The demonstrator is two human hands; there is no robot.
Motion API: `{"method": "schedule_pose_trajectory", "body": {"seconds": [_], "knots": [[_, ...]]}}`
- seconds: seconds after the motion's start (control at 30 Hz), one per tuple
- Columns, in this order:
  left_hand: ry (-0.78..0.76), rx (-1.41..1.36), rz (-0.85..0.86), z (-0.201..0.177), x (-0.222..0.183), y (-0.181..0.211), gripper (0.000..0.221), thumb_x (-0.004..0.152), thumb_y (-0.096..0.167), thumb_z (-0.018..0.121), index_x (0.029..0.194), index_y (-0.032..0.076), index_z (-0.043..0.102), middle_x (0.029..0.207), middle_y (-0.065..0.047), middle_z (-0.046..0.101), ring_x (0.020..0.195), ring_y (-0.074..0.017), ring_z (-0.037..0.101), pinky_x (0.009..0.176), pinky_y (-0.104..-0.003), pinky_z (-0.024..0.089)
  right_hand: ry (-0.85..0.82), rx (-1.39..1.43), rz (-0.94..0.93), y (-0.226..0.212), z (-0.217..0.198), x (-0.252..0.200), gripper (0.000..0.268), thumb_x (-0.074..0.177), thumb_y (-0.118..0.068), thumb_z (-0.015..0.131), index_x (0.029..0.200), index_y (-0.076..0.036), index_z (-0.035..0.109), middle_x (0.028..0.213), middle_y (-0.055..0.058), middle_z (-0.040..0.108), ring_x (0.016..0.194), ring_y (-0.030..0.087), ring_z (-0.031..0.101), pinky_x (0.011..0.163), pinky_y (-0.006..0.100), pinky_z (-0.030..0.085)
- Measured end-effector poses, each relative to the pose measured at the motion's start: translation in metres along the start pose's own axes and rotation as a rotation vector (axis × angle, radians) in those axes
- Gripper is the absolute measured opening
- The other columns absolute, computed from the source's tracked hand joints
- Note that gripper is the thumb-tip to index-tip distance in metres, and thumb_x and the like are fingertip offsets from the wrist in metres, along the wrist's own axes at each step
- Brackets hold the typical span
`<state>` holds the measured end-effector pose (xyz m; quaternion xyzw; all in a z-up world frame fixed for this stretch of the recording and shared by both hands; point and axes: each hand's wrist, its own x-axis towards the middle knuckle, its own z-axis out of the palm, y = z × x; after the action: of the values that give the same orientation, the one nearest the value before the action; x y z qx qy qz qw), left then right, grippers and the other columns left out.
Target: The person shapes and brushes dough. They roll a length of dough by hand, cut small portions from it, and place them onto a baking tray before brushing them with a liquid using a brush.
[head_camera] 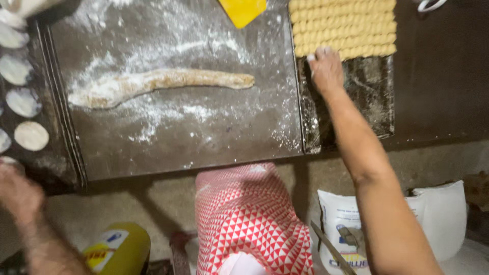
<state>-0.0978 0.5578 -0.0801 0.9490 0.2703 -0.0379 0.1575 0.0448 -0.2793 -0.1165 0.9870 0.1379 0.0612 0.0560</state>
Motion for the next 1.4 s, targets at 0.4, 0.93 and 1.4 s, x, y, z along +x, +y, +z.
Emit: {"method": "schedule_pose_trajectory", "body": {"seconds": [0.4, 0.93, 1.4], "knots": [[-0.072, -0.788, 0.227, 0.059, -0.159, 0.212, 0.047, 0.114, 0.034, 0.044, 0.143, 0.000, 0.058, 0.150, -0.020, 0.057, 0.144, -0.0314, 0.051, 0.123, -0.044, 0.041, 0.043, 0.478, 0.243, -0.172, -0.038, -0.096, 0.027, 0.099, -0.029, 0.061, 0.113, -0.007, 0.060, 0.105, 0.014, 0.060, 0.103, 0.030, 0.056, 0.088, 0.046, 0.047], [-0.461, -0.734, 0.530, 0.125, -0.230, 0.368, 0.038, 0.099, 0.015, 0.061, 0.134, 0.001, 0.063, 0.127, -0.017, 0.071, 0.122, -0.0314, 0.066, 0.107, -0.041, 0.048, 0.100, 0.649, 0.272, -0.191, 0.008, -0.020, 0.078, 0.104, -0.059, 0.033, 0.163, -0.007, 0.030, 0.166, 0.019, 0.037, 0.156, 0.036, 0.026, 0.128, 0.060, 0.006], [-0.886, -0.918, 0.773, 0.170, -0.224, 0.482, 0.050, 0.097, -0.004, 0.055, 0.147, 0.003, 0.052, 0.116, -0.013, 0.065, 0.108, -0.0223, 0.067, 0.098, -0.033, 0.059, -0.241, 1.587, 0.576, -0.125, -0.041, -0.104, 0.052, 0.094, -0.007, 0.071, 0.141, 0.003, 0.053, 0.136, 0.023, 0.062, 0.125, 0.029, 0.061, 0.108, 0.040, 0.050]]}}
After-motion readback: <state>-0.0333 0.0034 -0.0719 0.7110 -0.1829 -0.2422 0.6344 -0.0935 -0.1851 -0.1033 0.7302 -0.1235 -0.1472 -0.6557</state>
